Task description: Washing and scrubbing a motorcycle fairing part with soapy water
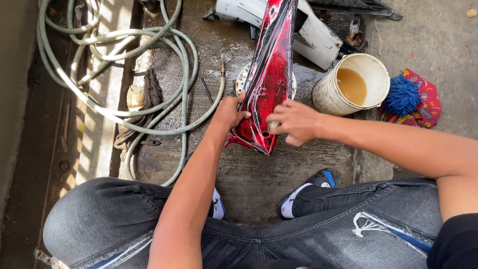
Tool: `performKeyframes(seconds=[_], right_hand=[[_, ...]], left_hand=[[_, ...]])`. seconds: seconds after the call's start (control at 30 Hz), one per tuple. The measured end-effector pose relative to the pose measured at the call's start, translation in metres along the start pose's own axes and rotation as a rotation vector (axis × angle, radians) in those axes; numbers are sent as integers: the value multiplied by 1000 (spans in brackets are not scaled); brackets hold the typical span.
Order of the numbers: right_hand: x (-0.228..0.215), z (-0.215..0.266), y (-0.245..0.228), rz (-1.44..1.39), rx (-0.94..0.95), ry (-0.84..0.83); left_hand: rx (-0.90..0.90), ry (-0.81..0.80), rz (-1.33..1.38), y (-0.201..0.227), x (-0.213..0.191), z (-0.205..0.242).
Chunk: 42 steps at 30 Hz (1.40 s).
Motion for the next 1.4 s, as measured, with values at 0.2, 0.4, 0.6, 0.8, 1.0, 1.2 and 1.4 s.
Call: performKeyframes(seconds=[0.2,0.4,0.6,0.8,1.0,1.2,1.4], right_hand=[[-26,6,-38,-113,-149,26],[4,6,44,-249,161,34],[4,-3,-12,-222,-190,128],[14,-16,89,-297,325,178],[24,-35,39,-180,-20,363],[35,-25,134,-285,510,231],[45,-42,52,-276,23,377]], left_hand=[[-6,-2,-11,-1,1,1],[30,17,-31,-5,4,-9],[18,10,-11,-4,2,-2],[18,16,-3,0,-4,1],[-8,7,-13,4,-5,5],[20,26,19,2,-6,0],[27,14,16,4,-5,7]])
Point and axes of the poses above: each hand's wrist, its own z-axis away from the middle knuckle, its own x-axis out of the palm, y = z × x, the point moved 8 cm from there along -z, towards the middle knuckle, and after that the axes turned 2 degrees about z, right-handed, at the moved point
